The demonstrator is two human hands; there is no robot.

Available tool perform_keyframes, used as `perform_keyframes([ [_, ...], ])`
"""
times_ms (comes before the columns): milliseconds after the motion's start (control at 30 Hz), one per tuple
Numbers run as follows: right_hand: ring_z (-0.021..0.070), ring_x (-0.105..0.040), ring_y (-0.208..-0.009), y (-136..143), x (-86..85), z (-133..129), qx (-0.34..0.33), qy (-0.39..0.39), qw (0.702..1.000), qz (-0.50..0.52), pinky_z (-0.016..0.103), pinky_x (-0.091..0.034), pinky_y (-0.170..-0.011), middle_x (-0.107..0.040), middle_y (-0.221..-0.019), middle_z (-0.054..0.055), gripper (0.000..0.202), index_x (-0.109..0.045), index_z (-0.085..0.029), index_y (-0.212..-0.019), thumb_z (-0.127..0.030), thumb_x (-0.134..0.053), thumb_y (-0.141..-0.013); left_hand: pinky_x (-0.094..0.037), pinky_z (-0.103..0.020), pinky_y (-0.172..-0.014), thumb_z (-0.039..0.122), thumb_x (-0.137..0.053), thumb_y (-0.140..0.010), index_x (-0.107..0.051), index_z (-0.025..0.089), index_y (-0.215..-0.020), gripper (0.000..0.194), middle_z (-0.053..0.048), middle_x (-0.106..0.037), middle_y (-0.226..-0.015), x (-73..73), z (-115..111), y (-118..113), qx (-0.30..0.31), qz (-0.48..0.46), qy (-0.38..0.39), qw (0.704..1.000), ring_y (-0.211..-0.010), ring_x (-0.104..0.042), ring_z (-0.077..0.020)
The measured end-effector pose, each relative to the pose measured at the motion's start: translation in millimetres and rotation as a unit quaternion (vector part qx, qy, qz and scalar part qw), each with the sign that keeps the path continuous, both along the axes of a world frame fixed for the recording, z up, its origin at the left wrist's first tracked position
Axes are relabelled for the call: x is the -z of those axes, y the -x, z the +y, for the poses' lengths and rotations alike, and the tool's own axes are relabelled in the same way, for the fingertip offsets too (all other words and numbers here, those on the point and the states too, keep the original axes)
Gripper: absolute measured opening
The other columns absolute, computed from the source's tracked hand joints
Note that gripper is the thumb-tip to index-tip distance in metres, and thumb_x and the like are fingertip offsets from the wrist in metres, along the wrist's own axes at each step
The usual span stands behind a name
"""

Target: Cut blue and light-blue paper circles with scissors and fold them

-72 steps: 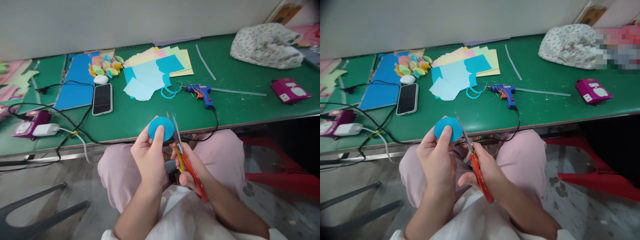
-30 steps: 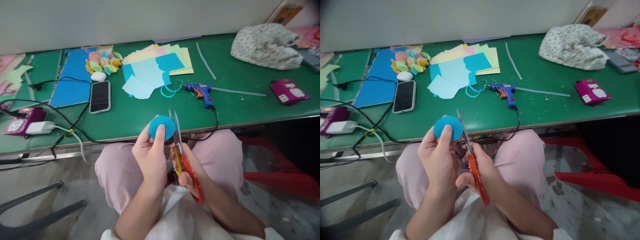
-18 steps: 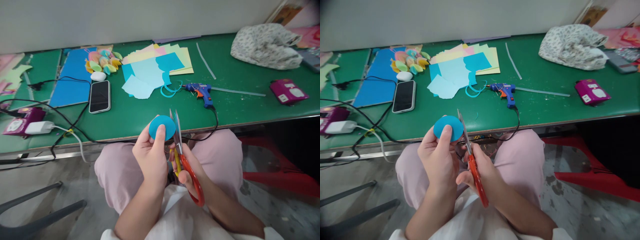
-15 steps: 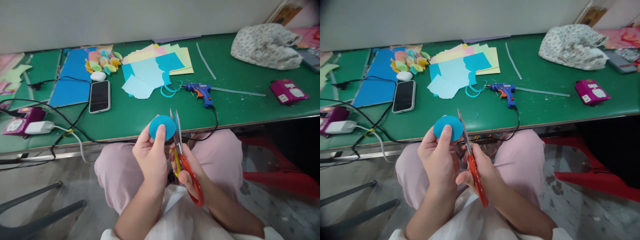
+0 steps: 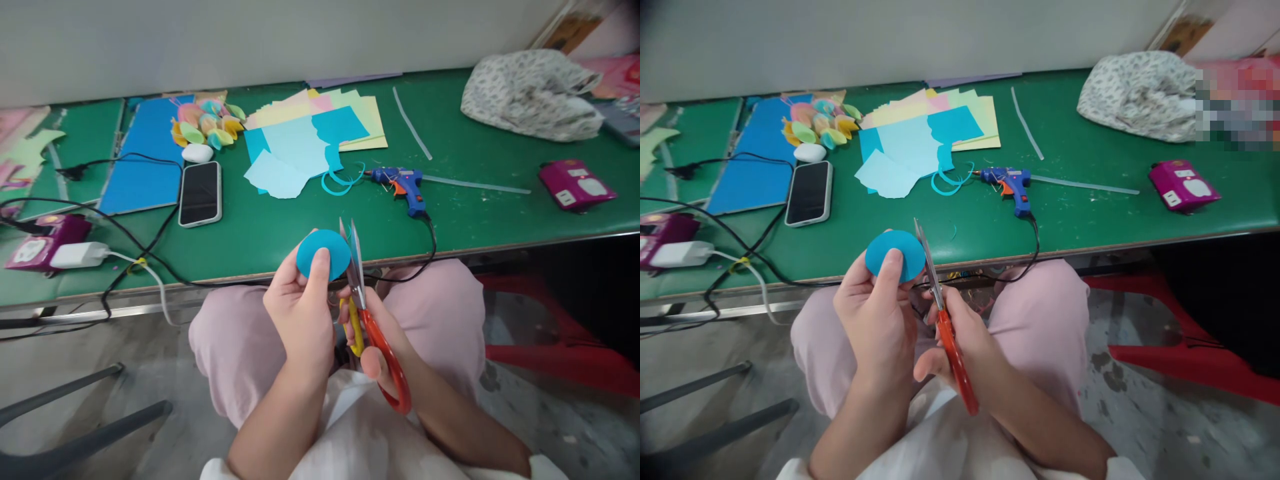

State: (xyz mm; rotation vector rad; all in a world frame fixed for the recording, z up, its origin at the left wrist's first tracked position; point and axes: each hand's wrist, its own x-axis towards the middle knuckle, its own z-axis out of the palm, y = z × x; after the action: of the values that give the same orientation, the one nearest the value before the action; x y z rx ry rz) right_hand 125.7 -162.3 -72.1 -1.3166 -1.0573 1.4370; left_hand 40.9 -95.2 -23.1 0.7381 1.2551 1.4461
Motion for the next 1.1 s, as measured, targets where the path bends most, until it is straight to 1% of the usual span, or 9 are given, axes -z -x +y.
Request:
perform_keyframes([
  [100,0.015,-0.047,-0.063,-1.4,-3.0,1.1,0.007,0.001,1.0,0.024,0.031,-0.044,-0.06,-0.057,-0.091,0.001,0.098,-0.051,-0.031,-0.119,-0.089,-0.057,-0.04,-0.044,-0.019,-0.046,0.038,-0.075,-0.073,-0.072,0.022,-0.094,0.027,0.005,-0.062,-0.065,0.5,0.4,0.8,-0.004,0.013,-0.006,1.0,-0.053,-0.053,-0.0083],
  [267,0.015,-0.046,-0.063,-4.8,-3.5,-2.3,-0.005,0.008,0.999,0.032,0.029,-0.043,-0.059,-0.052,-0.081,-0.002,0.084,-0.053,-0.03,-0.109,-0.082,-0.065,-0.045,-0.047,-0.021,-0.049,0.038,-0.075,-0.073,-0.072,0.022,-0.092,0.025,0.003,-0.067,-0.07,2.0,-0.1,1.1,0.004,0.02,-0.005,1.0,-0.051,-0.052,-0.008],
  [333,0.0147,-0.046,-0.063,-5.1,-3.4,-2.9,0.001,0.005,0.999,0.033,0.028,-0.043,-0.059,-0.05,-0.079,-0.003,0.082,-0.052,-0.03,-0.107,-0.081,-0.066,-0.045,-0.051,-0.022,-0.054,0.037,-0.075,-0.074,-0.072,0.022,-0.091,0.023,0.003,-0.069,-0.071,2.3,-0.3,1.0,0.002,0.019,-0.01,1.0,-0.052,-0.054,-0.0084],
  [467,0.0143,-0.047,-0.063,-3.5,-6.3,-0.4,0.008,-0.001,0.999,0.032,0.028,-0.044,-0.058,-0.054,-0.086,-0.001,0.086,-0.053,-0.03,-0.112,-0.085,-0.062,-0.045,-0.055,-0.026,-0.067,0.036,-0.075,-0.074,-0.072,0.023,-0.09,0.021,0.003,-0.07,-0.072,2.3,-0.3,0.7,-0.004,0.012,-0.014,1.0,-0.059,-0.06,-0.0098],
  [533,0.0144,-0.047,-0.063,-2.7,-7.9,1.0,0.015,0.005,0.999,0.032,0.029,-0.045,-0.059,-0.055,-0.087,0.001,0.088,-0.053,-0.03,-0.116,-0.087,-0.057,-0.049,-0.056,-0.027,-0.069,0.036,-0.075,-0.074,-0.072,0.022,-0.09,0.022,0.003,-0.07,-0.073,2.0,-0.1,0.5,-0.005,0.013,-0.013,1.0,-0.062,-0.063,-0.0112],
  [600,0.0141,-0.046,-0.061,-2.4,-8.5,1.3,0.018,0.005,0.999,0.03,0.029,-0.045,-0.059,-0.055,-0.087,0.001,0.089,-0.053,-0.03,-0.116,-0.087,-0.057,-0.049,-0.057,-0.027,-0.069,0.037,-0.075,-0.073,-0.072,0.022,-0.093,0.025,0.002,-0.071,-0.074,1.8,0.1,0.3,-0.003,0.017,-0.012,1.0,-0.064,-0.064,-0.0121],
  [700,0.0138,-0.046,-0.062,-3.0,-7.8,0.1,0.009,0.0,0.999,0.035,0.028,-0.043,-0.058,-0.053,-0.086,-0.001,0.088,-0.054,-0.031,-0.112,-0.085,-0.062,-0.043,-0.057,-0.027,-0.069,0.037,-0.075,-0.074,-0.073,0.022,-0.096,0.027,0.001,-0.072,-0.076,1.7,0.2,0.2,0.0,0.019,-0.011,1.0,-0.065,-0.064,-0.0125],
  [933,0.0124,-0.045,-0.061,-2.7,-2.6,-1.2,0.016,0.013,0.998,0.053,0.025,-0.041,-0.056,-0.052,-0.083,-0.002,0.087,-0.052,-0.029,-0.113,-0.082,-0.065,-0.045,-0.058,-0.031,-0.077,0.037,-0.075,-0.073,-0.072,0.021,-0.094,0.026,0.0,-0.073,-0.081,3.6,0.3,0.5,0.0,0.02,-0.011,1.0,-0.072,-0.067,-0.0142],
  [1100,0.0124,-0.042,-0.057,-1.9,0.2,-3.2,0.014,0.029,0.998,0.061,0.026,-0.039,-0.054,-0.049,-0.075,-0.004,0.083,-0.053,-0.028,-0.105,-0.083,-0.065,-0.045,-0.057,-0.031,-0.078,0.036,-0.074,-0.075,-0.072,0.022,-0.097,0.026,0.002,-0.072,-0.08,4.6,0.4,0.5,0.003,0.016,-0.017,1.0,-0.07,-0.066,-0.0123],
])
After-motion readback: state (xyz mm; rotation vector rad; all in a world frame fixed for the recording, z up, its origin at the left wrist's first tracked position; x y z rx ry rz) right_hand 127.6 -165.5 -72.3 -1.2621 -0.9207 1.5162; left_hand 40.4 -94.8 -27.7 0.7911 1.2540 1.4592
